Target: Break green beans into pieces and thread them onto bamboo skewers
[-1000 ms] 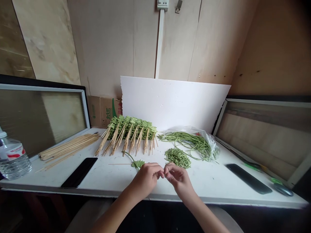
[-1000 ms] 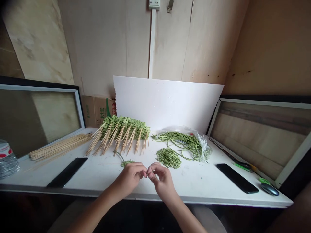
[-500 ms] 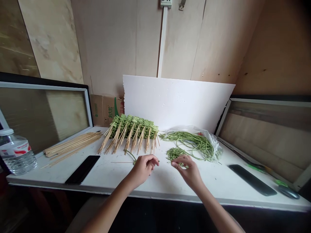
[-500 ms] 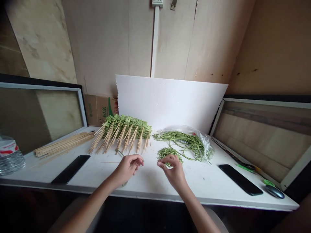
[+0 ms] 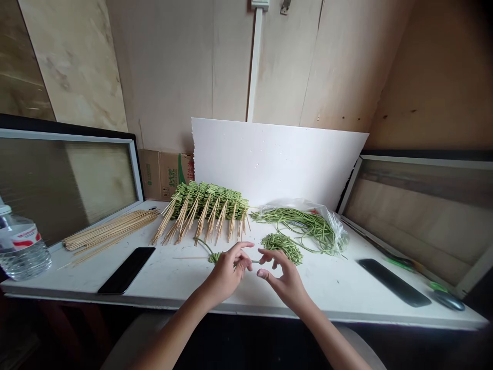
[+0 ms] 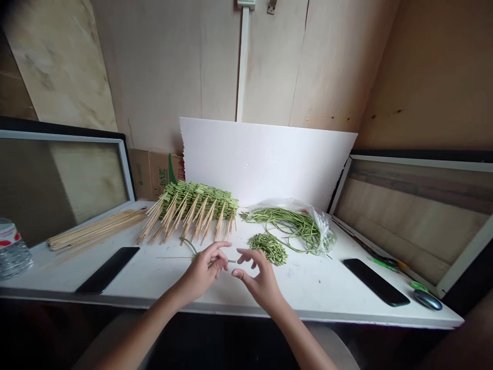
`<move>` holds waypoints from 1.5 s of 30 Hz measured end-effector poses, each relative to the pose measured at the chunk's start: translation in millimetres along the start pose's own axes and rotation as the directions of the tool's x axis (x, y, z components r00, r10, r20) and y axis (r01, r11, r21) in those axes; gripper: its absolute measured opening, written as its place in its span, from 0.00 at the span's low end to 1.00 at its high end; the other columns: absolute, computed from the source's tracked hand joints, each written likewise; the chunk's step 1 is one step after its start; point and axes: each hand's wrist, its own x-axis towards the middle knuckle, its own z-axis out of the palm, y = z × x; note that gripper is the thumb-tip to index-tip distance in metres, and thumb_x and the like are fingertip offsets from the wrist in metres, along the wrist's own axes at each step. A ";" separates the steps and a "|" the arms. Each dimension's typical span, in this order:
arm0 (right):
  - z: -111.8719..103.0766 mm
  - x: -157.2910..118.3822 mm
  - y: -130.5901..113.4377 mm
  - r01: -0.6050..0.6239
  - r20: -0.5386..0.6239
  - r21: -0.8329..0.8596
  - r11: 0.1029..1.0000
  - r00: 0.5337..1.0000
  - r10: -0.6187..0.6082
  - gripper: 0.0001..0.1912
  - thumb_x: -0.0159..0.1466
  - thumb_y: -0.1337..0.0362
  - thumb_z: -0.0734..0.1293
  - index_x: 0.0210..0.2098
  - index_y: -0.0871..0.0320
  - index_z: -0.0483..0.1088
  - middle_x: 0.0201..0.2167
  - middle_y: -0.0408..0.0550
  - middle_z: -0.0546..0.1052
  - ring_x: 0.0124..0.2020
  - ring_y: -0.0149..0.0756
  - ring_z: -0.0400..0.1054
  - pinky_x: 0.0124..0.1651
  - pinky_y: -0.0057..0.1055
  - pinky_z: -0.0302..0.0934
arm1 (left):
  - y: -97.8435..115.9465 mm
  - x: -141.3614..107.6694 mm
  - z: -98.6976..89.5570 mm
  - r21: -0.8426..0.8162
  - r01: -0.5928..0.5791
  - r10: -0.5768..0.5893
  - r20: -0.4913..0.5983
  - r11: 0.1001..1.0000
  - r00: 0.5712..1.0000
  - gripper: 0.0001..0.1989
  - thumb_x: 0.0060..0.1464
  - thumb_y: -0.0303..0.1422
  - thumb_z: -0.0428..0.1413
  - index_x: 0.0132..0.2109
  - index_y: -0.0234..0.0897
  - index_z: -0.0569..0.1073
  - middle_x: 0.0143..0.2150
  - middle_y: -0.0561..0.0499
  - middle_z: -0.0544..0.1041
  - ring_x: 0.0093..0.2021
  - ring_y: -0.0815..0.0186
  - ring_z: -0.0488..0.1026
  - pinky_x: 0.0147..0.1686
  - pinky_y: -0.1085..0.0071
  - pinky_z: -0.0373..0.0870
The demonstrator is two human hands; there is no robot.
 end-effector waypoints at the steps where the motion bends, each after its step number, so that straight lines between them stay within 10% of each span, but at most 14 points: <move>1: 0.1 0.0 -7.1 0.014 -0.006 0.027 1.000 1.000 -0.014 0.28 0.62 0.48 0.75 0.59 0.48 0.73 0.42 0.51 0.80 0.42 0.46 0.69 0.41 0.39 0.65 | 0.7 -0.4 1.4 -0.015 0.002 -0.002 0.003 1.000 1.000 0.20 0.70 0.43 0.51 0.64 0.44 0.67 0.37 0.51 0.79 0.30 0.67 0.69 0.36 0.68 0.69; 6: -0.8 1.6 -22.2 0.125 -0.015 0.016 0.992 0.992 -0.124 0.06 0.68 0.55 0.71 0.39 0.48 0.79 0.34 0.47 0.79 0.40 0.44 0.68 0.45 0.41 0.63 | 3.6 -0.5 3.3 -0.061 0.012 -0.009 0.042 0.998 0.999 0.20 0.68 0.43 0.54 0.62 0.42 0.70 0.37 0.50 0.80 0.31 0.67 0.71 0.40 0.66 0.72; 11: -11.8 6.4 -17.4 0.141 -0.142 -0.028 0.990 0.979 -0.144 0.05 0.70 0.59 0.69 0.41 0.50 0.77 0.36 0.48 0.79 0.40 0.45 0.67 0.41 0.40 0.62 | 1.4 0.8 0.3 -0.020 0.055 -0.054 0.063 0.998 0.997 0.18 0.65 0.45 0.57 0.52 0.36 0.78 0.36 0.47 0.81 0.30 0.66 0.73 0.36 0.68 0.73; 28: -9.4 -0.7 -40.4 0.118 0.011 -0.025 0.993 0.993 -0.117 0.08 0.68 0.70 0.66 0.33 0.53 0.72 0.32 0.46 0.75 0.40 0.43 0.64 0.44 0.39 0.60 | 13.3 -5.6 10.5 0.127 -0.137 0.132 0.046 0.982 0.990 0.10 0.64 0.31 0.57 0.35 0.37 0.81 0.31 0.50 0.80 0.34 0.66 0.74 0.36 0.72 0.68; 36: -12.4 2.1 -44.0 -0.049 0.079 0.256 0.965 0.996 0.030 0.12 0.67 0.54 0.70 0.31 0.53 0.76 0.31 0.47 0.76 0.37 0.42 0.68 0.42 0.38 0.63 | -14.2 4.9 -3.4 0.179 -0.050 0.068 -0.095 0.983 0.993 0.13 0.62 0.26 0.54 0.33 0.36 0.81 0.28 0.50 0.78 0.31 0.65 0.75 0.35 0.71 0.68; 45: 0.1 1.7 43.9 -0.106 -0.039 -0.336 0.936 0.994 0.099 0.23 0.66 0.42 0.67 0.31 0.51 0.84 0.28 0.53 0.78 0.38 0.50 0.67 0.43 0.46 0.64 | -13.8 4.9 -9.3 0.134 0.002 0.003 -0.040 0.991 0.999 0.21 0.67 0.47 0.53 0.44 0.36 0.83 0.40 0.45 0.83 0.41 0.59 0.78 0.42 0.68 0.72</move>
